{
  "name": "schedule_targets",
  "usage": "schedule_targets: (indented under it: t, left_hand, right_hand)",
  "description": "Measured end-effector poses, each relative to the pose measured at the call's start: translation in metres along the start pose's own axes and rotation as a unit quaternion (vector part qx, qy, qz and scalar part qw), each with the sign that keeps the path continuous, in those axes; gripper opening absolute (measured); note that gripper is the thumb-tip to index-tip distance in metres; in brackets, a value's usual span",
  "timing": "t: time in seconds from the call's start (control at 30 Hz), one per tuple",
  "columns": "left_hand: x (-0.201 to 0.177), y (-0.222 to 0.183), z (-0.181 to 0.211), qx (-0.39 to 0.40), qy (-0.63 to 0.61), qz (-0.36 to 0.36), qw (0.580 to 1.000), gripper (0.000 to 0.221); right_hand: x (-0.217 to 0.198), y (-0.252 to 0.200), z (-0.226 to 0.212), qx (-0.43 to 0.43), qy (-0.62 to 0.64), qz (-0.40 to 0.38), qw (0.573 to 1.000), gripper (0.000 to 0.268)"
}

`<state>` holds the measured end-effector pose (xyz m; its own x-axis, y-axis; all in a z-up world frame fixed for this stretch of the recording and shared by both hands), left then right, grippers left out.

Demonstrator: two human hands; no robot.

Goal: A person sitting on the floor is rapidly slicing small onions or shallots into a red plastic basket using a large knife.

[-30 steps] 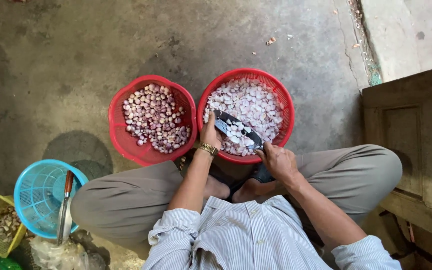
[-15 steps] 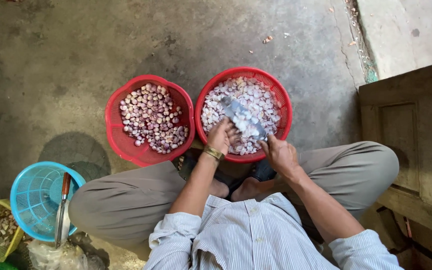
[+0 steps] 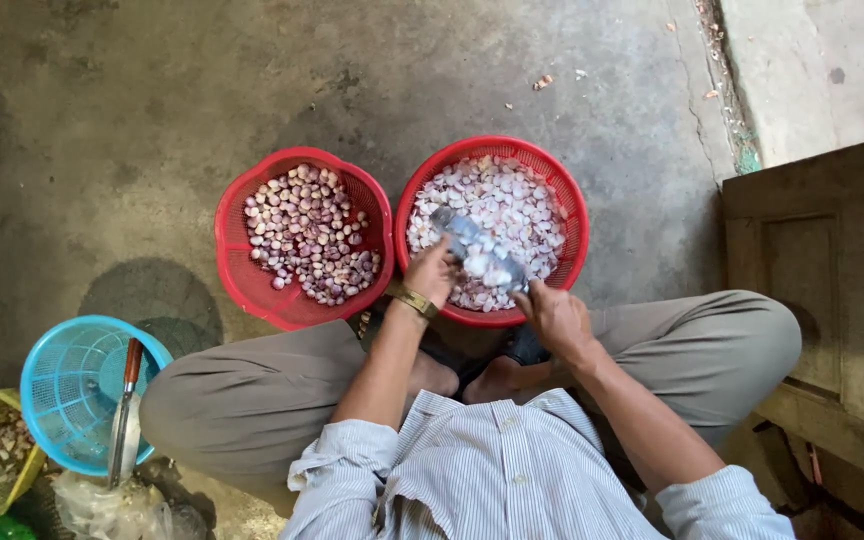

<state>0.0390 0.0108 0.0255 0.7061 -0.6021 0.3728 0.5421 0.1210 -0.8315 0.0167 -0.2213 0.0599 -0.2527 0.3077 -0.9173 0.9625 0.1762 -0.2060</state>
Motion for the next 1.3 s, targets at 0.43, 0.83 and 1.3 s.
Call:
schedule_targets:
  t: [0.43,0.83,1.3]
  left_hand:
    - [-0.023,0.054,-0.038,-0.045,0.037,-0.048,0.997,0.024]
    - [-0.035,0.045,0.061,0.443,0.417,0.236,0.758,0.005]
    - [-0.202,0.198,0.066,0.154,0.682,0.284,0.657,0.060]
  right_hand:
    - [-0.003,0.000,0.000,-0.008,-0.015,0.046,0.999,0.042]
    - [-0.011,0.019,0.010,0.009,-0.084,0.111,0.990,0.033]
    - [0.002,0.026,0.016,0.033,-0.065,0.061,0.995,0.035]
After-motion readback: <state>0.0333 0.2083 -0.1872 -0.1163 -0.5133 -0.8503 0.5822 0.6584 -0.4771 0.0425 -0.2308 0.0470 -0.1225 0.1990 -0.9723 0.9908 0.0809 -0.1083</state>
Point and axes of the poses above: each hand's wrist, its own y-axis towards the middle knuckle, its own x-axis out of the palm, z = x × y, the point moved 6 cm from there along y, towards the middle knuckle, and after that the axes turned 10 degrees about z, right-handed, at the moved point
